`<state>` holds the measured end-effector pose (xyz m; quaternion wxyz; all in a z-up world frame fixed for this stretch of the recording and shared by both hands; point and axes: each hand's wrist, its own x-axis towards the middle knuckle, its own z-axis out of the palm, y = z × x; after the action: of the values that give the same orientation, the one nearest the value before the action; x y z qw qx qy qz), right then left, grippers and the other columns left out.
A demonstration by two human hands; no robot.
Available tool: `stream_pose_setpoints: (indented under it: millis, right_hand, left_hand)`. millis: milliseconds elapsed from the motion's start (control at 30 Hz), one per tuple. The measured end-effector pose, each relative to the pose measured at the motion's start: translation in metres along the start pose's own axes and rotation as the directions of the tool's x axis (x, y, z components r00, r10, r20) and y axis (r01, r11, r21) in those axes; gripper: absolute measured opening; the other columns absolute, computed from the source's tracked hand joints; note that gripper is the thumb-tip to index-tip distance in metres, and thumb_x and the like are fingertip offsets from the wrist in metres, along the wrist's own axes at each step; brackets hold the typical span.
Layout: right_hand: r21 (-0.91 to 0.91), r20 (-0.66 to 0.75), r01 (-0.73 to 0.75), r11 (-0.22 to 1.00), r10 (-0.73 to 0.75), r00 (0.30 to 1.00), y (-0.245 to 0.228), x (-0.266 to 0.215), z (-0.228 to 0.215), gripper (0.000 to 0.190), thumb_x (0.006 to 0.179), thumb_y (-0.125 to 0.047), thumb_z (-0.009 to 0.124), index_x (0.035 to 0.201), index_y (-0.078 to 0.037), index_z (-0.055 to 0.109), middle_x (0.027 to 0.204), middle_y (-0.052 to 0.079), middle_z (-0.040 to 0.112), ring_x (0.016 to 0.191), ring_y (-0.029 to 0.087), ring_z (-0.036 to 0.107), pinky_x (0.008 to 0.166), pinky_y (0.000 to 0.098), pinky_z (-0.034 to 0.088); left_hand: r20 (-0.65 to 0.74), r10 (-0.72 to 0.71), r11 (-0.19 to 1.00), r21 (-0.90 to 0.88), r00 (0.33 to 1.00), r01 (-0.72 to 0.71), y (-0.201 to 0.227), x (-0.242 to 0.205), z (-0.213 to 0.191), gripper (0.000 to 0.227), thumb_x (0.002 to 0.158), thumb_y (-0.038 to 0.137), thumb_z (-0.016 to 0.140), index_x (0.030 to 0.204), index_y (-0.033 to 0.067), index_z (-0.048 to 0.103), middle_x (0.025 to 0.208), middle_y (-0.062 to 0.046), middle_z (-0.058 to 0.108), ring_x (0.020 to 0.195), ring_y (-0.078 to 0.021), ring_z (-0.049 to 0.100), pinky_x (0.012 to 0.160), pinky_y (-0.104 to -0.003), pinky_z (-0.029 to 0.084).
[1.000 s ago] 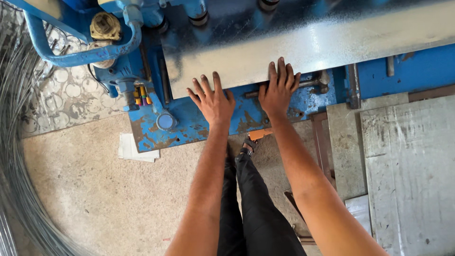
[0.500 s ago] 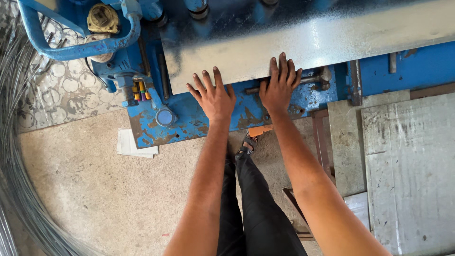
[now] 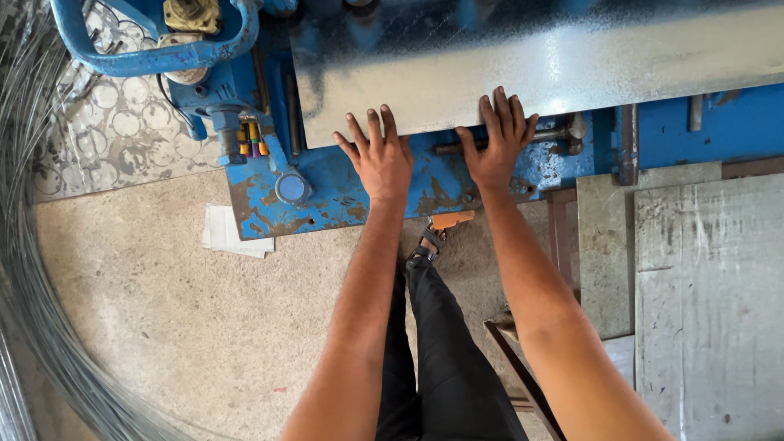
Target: The person repeatedly feeds a large rectangular metal sheet into a blue industrial bending machine. They align the sheet, push it through the rollers to bend it, and then remove it. This process is repeated multiple times on the same sheet, flipping it over between passes to achieve the desired curvature.
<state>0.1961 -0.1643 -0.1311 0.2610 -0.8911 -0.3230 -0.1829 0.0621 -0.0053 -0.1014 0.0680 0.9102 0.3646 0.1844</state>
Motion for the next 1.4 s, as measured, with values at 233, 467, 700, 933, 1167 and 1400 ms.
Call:
stream_pose_setpoints:
  millis: [233,467,700,933,1167,1400]
  right_hand:
    - [0.034,-0.041,0.020,0.999,-0.018,0.999,-0.001,0.003,0.000,0.069,0.097,-0.063,0.077,0.147,-0.018,0.060,0.161,0.002,0.049,0.155,0.027,0.029,0.128,0.0588,0.000]
    - [0.019,-0.088,-0.030,0.999,0.032,0.996,0.000,0.003,0.010,0.066,0.094,-0.064,0.076,0.143,-0.022,0.061,0.160,0.001,0.051,0.156,0.031,0.031,0.127,0.0660,0.002]
    - [-0.093,-0.086,-0.119,0.989,0.111,0.990,-0.008,0.010,0.014,0.077,0.093,-0.074,0.067,0.150,-0.023,0.055,0.164,0.004,0.044,0.157,0.044,0.013,0.123,0.0711,-0.001]
    - [-0.140,-0.079,-0.164,0.976,0.154,0.985,-0.008,0.012,0.019,0.080,0.094,-0.078,0.066,0.155,-0.027,0.051,0.168,0.003,0.039,0.158,0.048,0.004,0.125,0.0712,0.003]
    - [-0.173,-0.067,-0.151,0.973,0.142,0.988,-0.002,0.006,0.023,0.079,0.096,-0.077,0.067,0.156,-0.029,0.048,0.169,0.000,0.038,0.158,0.046,0.004,0.126,0.0697,0.009]
    - [-0.170,-0.069,-0.145,0.975,0.136,0.988,-0.001,0.008,0.026,0.078,0.097,-0.075,0.069,0.157,-0.031,0.046,0.170,-0.002,0.036,0.159,0.045,0.004,0.128,0.0677,0.011]
  left_hand:
    - [0.060,0.072,0.985,0.152,0.996,-0.081,-0.001,0.004,0.011,0.055,0.097,0.021,0.059,0.150,0.0059,0.052,0.146,-0.014,0.051,0.144,-0.0552,0.035,0.116,-0.078,0.020]
    - [-0.040,0.129,0.984,0.126,0.991,-0.123,0.001,0.004,0.016,0.052,0.098,0.017,0.058,0.148,0.0032,0.054,0.145,-0.015,0.050,0.141,-0.0580,0.041,0.117,-0.078,0.025]
    - [0.011,0.113,0.990,0.079,0.994,-0.113,-0.001,0.014,0.010,0.056,0.094,0.023,0.063,0.147,0.0064,0.056,0.140,-0.012,0.053,0.138,-0.0548,0.044,0.115,-0.076,0.025]
    - [-0.009,0.090,0.994,0.066,0.996,-0.089,0.003,0.024,0.010,0.062,0.097,0.035,0.070,0.150,0.0064,0.054,0.139,-0.010,0.053,0.140,-0.0527,0.044,0.117,-0.077,0.025]
    - [0.022,0.104,0.976,0.192,0.994,-0.107,0.002,0.024,0.017,0.058,0.100,0.030,0.067,0.151,0.0082,0.052,0.139,-0.008,0.054,0.141,-0.0502,0.046,0.116,-0.077,0.027]
    - [0.014,0.109,0.978,0.177,0.994,-0.110,0.004,0.021,0.014,0.059,0.099,0.033,0.066,0.150,0.0057,0.052,0.136,-0.009,0.054,0.139,-0.0513,0.048,0.115,-0.078,0.028]
